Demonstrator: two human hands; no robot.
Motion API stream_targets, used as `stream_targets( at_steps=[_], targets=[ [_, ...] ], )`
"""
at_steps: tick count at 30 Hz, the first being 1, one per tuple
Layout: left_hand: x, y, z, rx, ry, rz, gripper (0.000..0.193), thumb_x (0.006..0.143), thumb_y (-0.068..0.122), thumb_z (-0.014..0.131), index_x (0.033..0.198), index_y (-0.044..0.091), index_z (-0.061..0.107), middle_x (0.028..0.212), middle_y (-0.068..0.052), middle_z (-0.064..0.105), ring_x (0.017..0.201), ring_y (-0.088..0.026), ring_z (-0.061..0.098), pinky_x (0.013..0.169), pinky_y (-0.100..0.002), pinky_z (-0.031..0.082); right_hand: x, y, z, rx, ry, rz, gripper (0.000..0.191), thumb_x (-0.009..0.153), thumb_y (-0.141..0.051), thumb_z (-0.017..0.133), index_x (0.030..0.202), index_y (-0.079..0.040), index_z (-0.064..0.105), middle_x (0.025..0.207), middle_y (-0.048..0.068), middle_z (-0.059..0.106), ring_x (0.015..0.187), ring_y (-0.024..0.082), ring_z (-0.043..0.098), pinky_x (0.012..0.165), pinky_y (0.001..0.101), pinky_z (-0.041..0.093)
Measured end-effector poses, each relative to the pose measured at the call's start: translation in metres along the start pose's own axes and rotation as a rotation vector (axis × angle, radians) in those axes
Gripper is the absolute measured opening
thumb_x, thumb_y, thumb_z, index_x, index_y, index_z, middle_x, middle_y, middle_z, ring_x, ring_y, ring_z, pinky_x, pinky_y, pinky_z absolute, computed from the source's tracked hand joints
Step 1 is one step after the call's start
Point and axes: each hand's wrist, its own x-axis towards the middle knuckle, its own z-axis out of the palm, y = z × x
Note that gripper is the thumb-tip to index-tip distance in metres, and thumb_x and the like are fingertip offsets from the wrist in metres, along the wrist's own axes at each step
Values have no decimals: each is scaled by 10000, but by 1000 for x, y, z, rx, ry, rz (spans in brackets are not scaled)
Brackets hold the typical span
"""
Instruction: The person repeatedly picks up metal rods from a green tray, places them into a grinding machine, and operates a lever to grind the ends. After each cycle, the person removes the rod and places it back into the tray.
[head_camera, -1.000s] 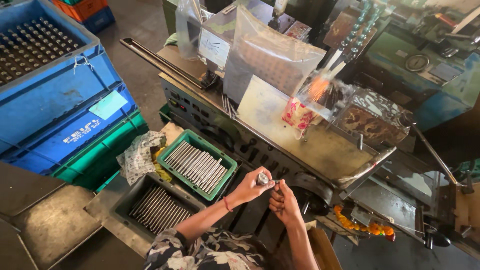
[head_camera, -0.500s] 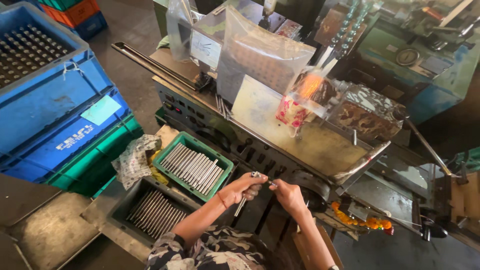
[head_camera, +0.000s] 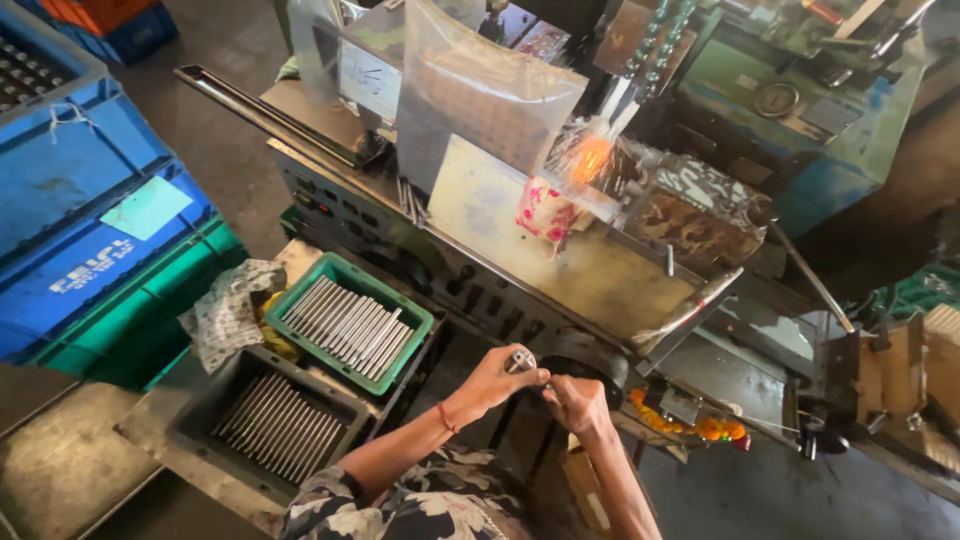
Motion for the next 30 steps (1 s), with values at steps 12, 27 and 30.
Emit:
stream_targets(
  at_steps=[12,27,30],
  targets=[
    [38,5,73,-118,-227,76,223,905,242,829,882,77,680,744,75,583,661,-6,484,563,-213,372,-53,18,-75,128,-107,401,343,912,-393,688,837,-58,687,664,130,643,600,332,648,538,407,494],
    [151,-12,108,-765,-157,-233,183,961,187,757,941,140,581,669,77,492,479,-37,374,417,-233,237,16,-11,-46,692,-451,123,96,963,13,547,992,-27,629,851,147,693,800,311,698,757,389,576],
    [154,-6,70,-690,-229,-254,138,948,199,741,964,131,621,636,87,450,452,-21,338,389,-219,213,23,21,-46,422,-23,486,150,930,24,547,1007,-70,634,802,150,677,703,291,660,673,378,550]
  ],
)
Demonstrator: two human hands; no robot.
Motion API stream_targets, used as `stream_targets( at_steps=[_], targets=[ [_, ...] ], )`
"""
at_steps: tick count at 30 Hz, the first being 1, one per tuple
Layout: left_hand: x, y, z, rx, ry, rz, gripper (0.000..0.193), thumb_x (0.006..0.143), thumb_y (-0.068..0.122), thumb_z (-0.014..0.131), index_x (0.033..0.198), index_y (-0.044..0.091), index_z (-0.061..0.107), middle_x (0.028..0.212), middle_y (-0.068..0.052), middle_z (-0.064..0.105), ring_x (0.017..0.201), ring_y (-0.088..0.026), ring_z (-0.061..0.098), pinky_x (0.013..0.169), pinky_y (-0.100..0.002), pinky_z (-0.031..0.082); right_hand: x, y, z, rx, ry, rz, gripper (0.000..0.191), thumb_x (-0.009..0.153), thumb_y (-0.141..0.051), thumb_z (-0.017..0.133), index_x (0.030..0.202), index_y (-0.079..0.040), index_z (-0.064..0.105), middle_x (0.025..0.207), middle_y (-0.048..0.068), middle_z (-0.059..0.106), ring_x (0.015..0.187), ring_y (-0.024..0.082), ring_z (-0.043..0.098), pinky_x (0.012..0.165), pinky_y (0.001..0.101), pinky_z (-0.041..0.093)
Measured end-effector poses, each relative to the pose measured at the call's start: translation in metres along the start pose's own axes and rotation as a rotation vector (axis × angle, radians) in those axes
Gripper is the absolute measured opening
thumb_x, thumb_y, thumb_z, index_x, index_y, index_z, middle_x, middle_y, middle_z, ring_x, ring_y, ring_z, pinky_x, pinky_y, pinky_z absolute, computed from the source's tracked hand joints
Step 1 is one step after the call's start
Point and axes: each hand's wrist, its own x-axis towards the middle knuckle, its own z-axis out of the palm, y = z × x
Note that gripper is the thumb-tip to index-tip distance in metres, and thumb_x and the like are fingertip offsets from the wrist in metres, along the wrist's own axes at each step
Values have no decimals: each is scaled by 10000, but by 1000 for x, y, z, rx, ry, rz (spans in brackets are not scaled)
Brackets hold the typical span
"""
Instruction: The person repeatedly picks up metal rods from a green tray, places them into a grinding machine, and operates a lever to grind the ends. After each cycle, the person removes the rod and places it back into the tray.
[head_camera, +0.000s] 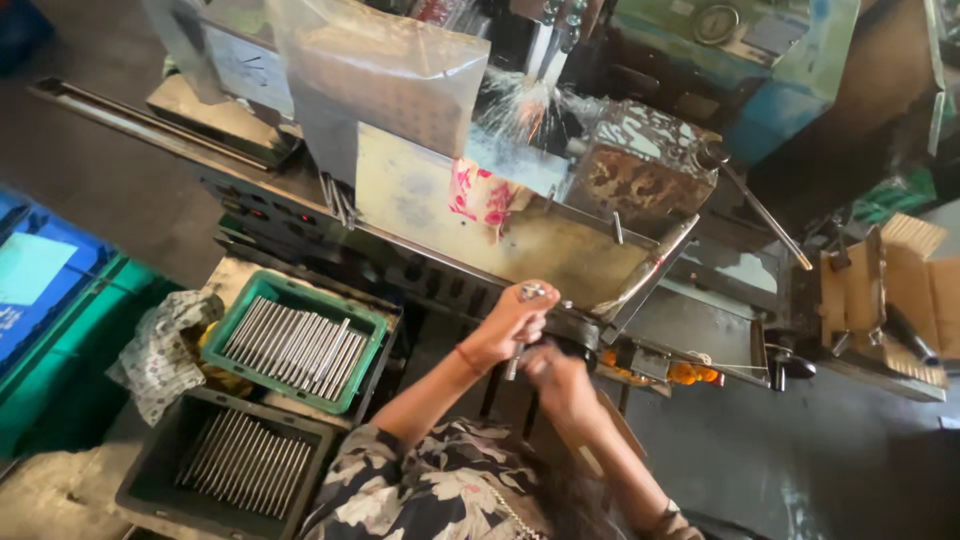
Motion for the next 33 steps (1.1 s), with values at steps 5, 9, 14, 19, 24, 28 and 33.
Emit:
stream_targets(
  at_steps=[5,9,14,19,24,28,33],
  targets=[
    [1,37,-32,82,-49,-81,162,976,232,722,932,134,600,621,95,412,432,-15,306,374,-212,211,50,27,-26,-306,234,218,93,1018,-105,617,1090,-62,660,673,133,648,542,269,637,556,374,504],
    [20,65,-49,39,-86,-162,191,997,246,712,915,137,578,624,91,410,434,-18,305,373,-213,210,94,33,-25,-494,195,-136,150,926,-76,696,1068,-62,649,747,142,653,644,352,651,560,419,512],
    [31,109,-75,179,-185,-313,156,1000,258,692,962,128,614,596,91,385,439,-14,310,372,-204,202,134,43,-25,-537,66,-308,279,769,-43,776,1008,-73,636,712,110,640,621,339,647,544,443,494],
    [32,125,-90,322,-56,-192,142,962,220,703,1021,133,608,649,95,450,474,-16,365,388,-203,205,152,44,9,-457,186,-133,263,841,-75,773,1075,-80,653,729,113,642,637,339,645,565,416,494],
    [34,141,-115,251,-151,-384,170,955,218,702,1069,126,617,616,79,457,420,-10,336,358,-204,194,169,44,3,90,-537,215,197,1044,-161,610,1059,-67,782,704,99,665,640,296,625,589,389,497],
    [29,140,-115,194,-202,-340,167,966,199,688,1104,120,634,616,70,471,408,-17,337,365,-209,218,184,39,0,128,-527,16,262,1032,-234,590,987,-54,774,709,91,678,630,226,674,610,384,525],
    [18,137,-93,100,-148,-233,135,965,156,706,1027,144,586,652,85,482,429,-12,335,380,-213,214,190,33,-16,85,-514,-104,299,1052,-252,592,1008,-13,766,717,110,653,604,244,645,559,388,485]
  ],
)
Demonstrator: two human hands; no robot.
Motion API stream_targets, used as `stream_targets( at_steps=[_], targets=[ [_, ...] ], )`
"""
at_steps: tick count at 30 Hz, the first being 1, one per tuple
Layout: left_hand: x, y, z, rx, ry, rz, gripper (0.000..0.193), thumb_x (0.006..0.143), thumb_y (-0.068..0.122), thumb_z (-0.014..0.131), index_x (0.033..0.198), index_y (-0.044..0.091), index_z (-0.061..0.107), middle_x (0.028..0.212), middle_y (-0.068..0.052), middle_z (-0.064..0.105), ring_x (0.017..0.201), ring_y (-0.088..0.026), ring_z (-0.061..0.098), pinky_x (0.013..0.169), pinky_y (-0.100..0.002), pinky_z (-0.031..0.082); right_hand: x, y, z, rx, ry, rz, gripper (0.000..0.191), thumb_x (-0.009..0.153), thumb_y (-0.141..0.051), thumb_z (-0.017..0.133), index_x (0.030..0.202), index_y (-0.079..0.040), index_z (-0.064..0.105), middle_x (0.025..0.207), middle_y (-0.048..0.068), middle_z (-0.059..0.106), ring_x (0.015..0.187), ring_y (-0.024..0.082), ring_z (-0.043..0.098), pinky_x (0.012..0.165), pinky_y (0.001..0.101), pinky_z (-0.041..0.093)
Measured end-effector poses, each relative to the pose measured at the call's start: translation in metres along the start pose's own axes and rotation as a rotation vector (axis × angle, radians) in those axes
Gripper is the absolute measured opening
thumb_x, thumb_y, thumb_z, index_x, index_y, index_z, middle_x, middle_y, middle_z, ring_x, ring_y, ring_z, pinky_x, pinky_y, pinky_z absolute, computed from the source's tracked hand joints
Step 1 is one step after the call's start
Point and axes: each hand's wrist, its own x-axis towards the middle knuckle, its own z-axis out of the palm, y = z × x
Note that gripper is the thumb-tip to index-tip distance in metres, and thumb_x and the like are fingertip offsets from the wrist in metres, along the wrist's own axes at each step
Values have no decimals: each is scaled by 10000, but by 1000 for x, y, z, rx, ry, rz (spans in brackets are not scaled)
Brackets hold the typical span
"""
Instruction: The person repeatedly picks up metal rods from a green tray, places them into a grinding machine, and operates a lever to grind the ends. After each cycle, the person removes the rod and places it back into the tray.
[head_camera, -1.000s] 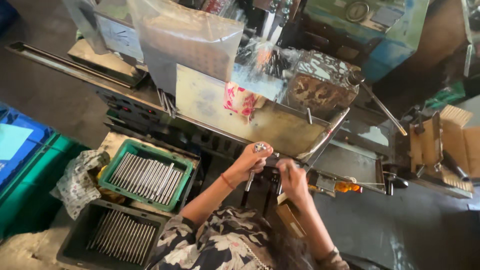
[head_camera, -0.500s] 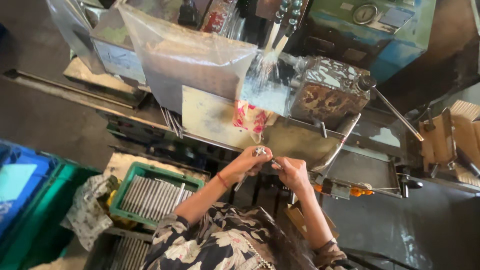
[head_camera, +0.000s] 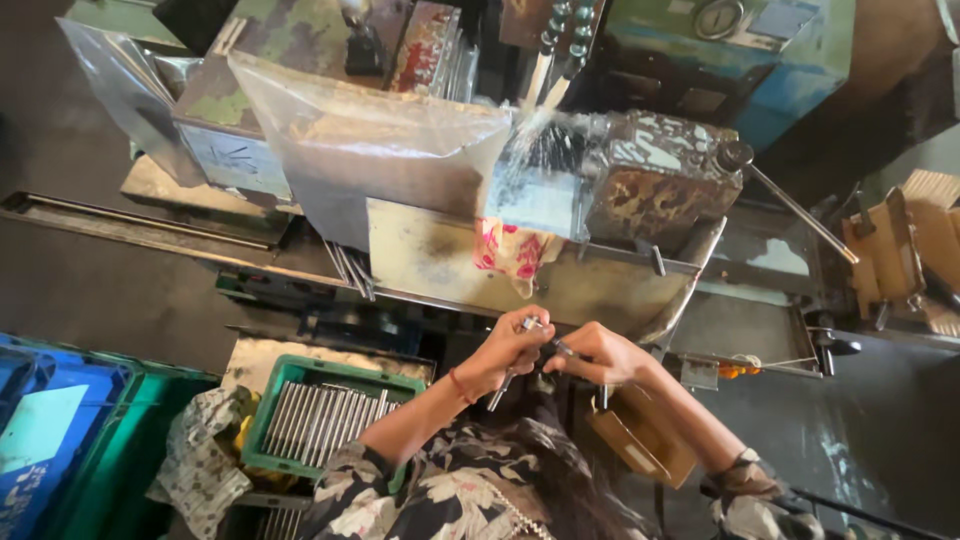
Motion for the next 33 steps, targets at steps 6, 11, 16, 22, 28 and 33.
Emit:
stream_targets(
  at_steps=[6,11,16,22,28,33],
  targets=[
    [1,12,5,68,81,-78,157,950,201,736,970,161,586,575,100,402,410,-13,308,374,-220,184,-13,32,21,100,98,107,406,1048,-315,563,888,-30,804,556,70,571,467,184,539,476,361,412],
    [12,13,-5,147,122,-116,178,947,212,745,937,161,575,557,101,385,402,-18,300,372,-229,165,-22,52,50,334,299,288,498,1051,-385,564,774,-18,755,537,60,540,496,127,486,473,335,378],
    [48,5,4,325,43,110,168,1012,256,707,968,136,599,589,82,423,440,-24,338,405,-224,215,-24,44,0,169,173,108,433,1029,-348,612,738,-49,730,566,33,602,503,106,544,486,312,403],
    [150,8,15,133,-25,-43,147,985,296,652,968,168,582,600,76,440,415,-29,355,364,-205,240,-49,47,-74,-494,409,153,299,912,-239,787,690,-86,658,620,65,596,502,206,544,484,365,430],
    [332,78,-22,128,180,146,126,940,180,689,896,125,585,613,30,488,409,-85,413,368,-260,332,-161,114,-226,-1067,841,359,54,911,-145,694,925,-124,741,838,93,705,689,283,658,598,386,500],
    [424,145,-57,-112,530,407,151,920,108,693,931,74,546,653,-26,497,456,-181,479,416,-343,421,-283,171,-332,-930,1157,1059,499,1085,-494,699,965,-12,745,879,243,700,834,464,669,769,546,521]
  ],
)
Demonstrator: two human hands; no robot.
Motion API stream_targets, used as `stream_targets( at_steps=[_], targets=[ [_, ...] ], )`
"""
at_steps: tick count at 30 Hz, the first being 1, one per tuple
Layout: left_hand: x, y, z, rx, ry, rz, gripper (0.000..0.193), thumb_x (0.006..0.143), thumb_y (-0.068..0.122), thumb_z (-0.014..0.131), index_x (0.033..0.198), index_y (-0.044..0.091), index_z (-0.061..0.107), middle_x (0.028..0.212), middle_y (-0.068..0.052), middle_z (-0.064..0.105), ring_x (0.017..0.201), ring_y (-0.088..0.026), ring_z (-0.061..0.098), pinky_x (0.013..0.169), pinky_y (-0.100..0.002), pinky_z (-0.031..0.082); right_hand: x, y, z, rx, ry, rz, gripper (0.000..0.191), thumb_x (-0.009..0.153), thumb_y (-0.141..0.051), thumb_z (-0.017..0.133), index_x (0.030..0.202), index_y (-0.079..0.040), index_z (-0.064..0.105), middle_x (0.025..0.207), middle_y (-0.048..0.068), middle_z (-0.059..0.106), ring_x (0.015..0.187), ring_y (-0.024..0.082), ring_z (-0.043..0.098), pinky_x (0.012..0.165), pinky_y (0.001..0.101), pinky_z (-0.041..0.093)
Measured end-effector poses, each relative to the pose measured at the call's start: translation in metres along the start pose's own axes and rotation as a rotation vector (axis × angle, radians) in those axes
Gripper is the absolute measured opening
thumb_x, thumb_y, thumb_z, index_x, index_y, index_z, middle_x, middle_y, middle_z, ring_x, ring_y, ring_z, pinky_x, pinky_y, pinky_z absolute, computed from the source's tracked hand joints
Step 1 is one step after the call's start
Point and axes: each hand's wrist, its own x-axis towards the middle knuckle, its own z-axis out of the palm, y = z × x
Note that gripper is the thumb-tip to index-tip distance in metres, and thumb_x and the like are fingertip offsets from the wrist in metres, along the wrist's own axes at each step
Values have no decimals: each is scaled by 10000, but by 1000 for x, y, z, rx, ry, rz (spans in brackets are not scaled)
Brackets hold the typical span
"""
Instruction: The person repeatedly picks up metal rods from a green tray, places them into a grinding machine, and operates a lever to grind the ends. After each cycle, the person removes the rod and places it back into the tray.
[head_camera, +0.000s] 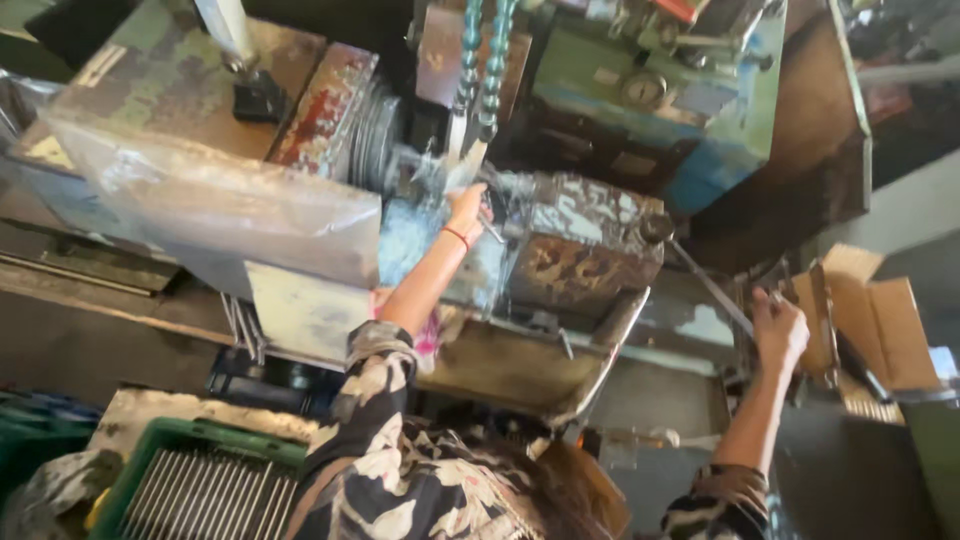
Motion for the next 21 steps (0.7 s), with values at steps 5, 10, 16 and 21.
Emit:
stream_targets(
  at_steps=[5,10,16,21],
  targets=[
    [35,7,-3,62,209,2,182,935,136,657,1056,165,524,739,-17,519,527,-173,503,457,-356,431,13,45,42,-162,-141,23,621,1059,-563,547,925,1,771,951,292,719,918,517,685,857,584,540],
    [54,5,-9,79,229,13,275,951,163,621,1181,255,502,825,-8,540,598,-165,528,499,-370,441,11,47,68,-232,-112,198,695,1112,-575,420,935,-12,786,944,321,717,929,562,665,858,618,523],
    [74,0,-27,46,164,45,350,952,127,613,1260,248,500,877,-18,571,652,-175,571,558,-400,495,-6,43,75,-267,-68,288,671,1133,-535,428,949,2,784,957,335,716,942,557,677,856,611,531],
    [82,-5,-32,1,196,-13,365,954,143,622,1249,311,491,929,31,595,728,-134,607,622,-439,552,-10,42,78,-246,-58,351,657,1101,-533,436,950,3,784,953,343,709,932,573,664,839,632,517]
  ],
)
